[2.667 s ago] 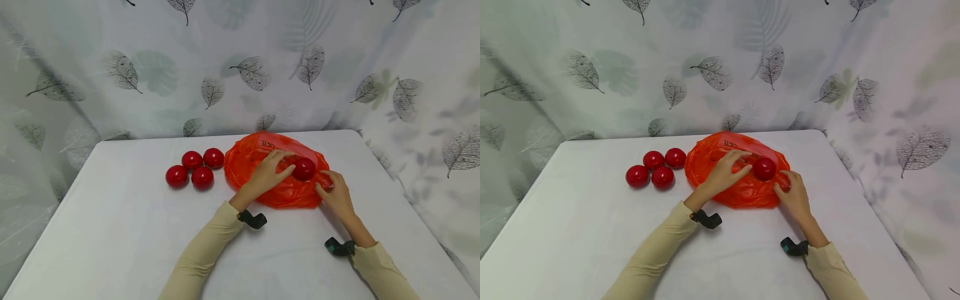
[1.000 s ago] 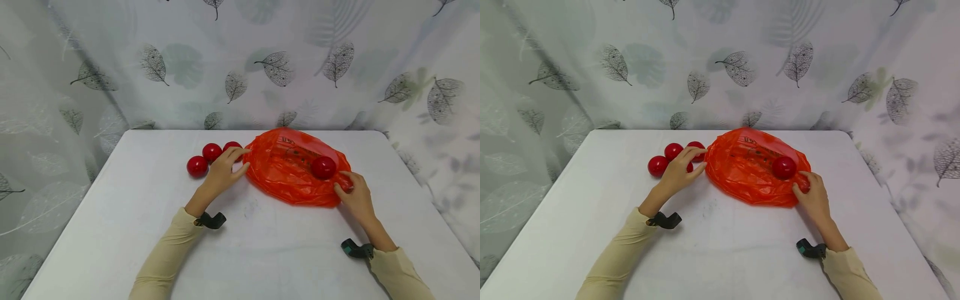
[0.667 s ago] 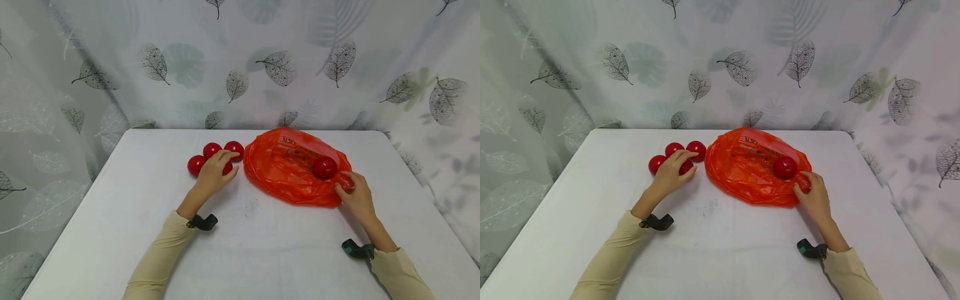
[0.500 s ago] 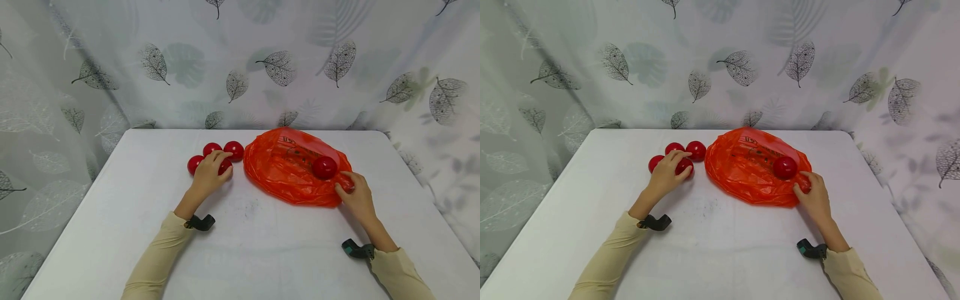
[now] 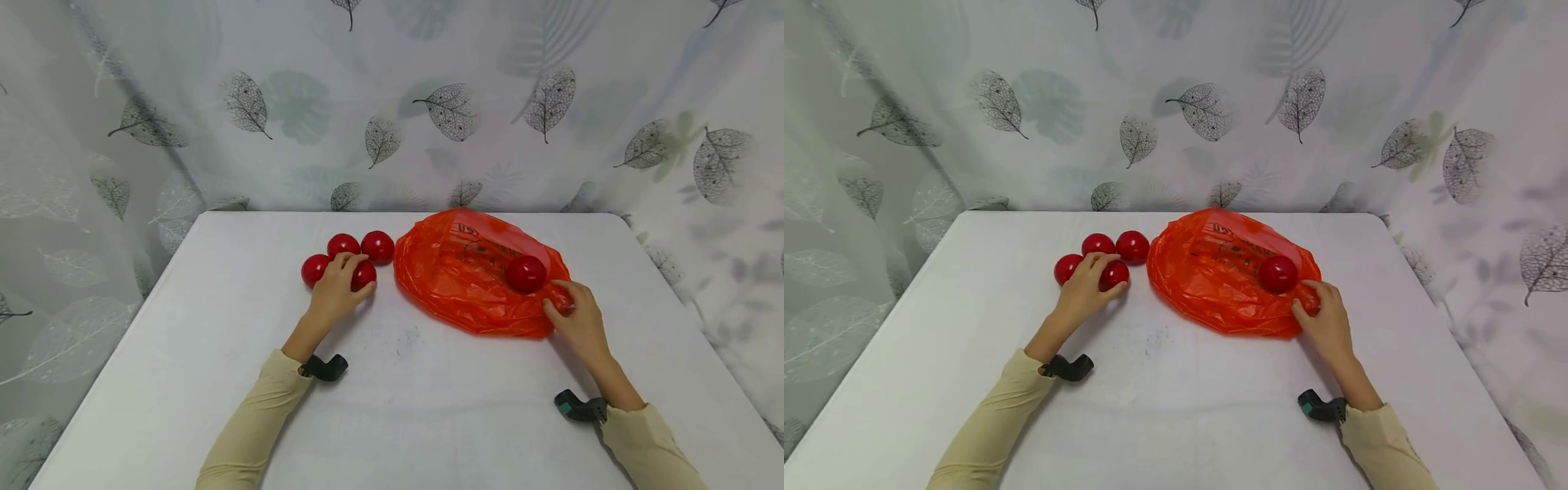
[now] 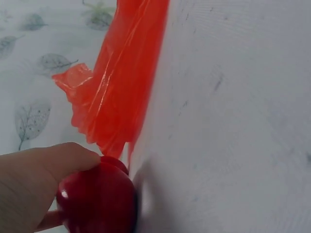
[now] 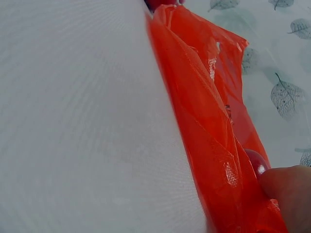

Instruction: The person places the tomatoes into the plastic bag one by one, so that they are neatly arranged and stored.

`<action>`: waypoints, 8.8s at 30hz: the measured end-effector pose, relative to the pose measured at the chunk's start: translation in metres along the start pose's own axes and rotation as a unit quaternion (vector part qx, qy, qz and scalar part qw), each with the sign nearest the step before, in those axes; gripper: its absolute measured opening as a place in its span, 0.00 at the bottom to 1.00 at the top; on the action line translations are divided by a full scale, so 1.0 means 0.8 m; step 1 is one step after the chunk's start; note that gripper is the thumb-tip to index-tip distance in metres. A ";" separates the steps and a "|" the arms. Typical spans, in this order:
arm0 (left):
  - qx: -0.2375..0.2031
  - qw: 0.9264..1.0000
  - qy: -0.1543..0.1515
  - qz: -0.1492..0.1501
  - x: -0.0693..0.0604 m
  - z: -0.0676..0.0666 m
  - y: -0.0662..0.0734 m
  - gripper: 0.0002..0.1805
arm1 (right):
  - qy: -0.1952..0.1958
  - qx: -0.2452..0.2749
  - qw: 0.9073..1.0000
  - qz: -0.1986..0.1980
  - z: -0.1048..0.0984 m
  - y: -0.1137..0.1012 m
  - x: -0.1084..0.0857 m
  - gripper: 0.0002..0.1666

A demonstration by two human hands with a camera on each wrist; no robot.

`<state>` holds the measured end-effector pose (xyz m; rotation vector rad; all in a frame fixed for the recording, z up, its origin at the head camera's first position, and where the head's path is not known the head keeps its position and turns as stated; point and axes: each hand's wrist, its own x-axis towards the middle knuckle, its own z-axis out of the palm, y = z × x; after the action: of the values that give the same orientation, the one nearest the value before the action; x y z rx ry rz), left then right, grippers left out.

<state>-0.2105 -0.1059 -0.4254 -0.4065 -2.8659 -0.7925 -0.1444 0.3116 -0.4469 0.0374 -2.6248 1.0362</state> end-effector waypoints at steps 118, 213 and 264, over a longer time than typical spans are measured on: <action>-0.099 0.960 -0.041 0.260 0.037 0.057 0.176 0.31 | 0.005 -0.002 1.000 0.012 0.006 0.006 0.001 0.23; -0.075 0.941 -0.083 0.318 0.027 0.077 0.174 0.29 | 0.015 0.000 1.000 -0.004 0.008 0.003 -0.001 0.21; -0.067 0.971 0.133 0.187 -0.019 -0.021 -0.029 0.18 | -0.005 -0.006 1.000 -0.002 0.000 0.001 0.000 0.22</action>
<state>-0.2017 -0.1369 -0.4255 -0.7653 -2.3954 -0.8916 -0.1449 0.3122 -0.4477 0.0449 -2.6390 1.0206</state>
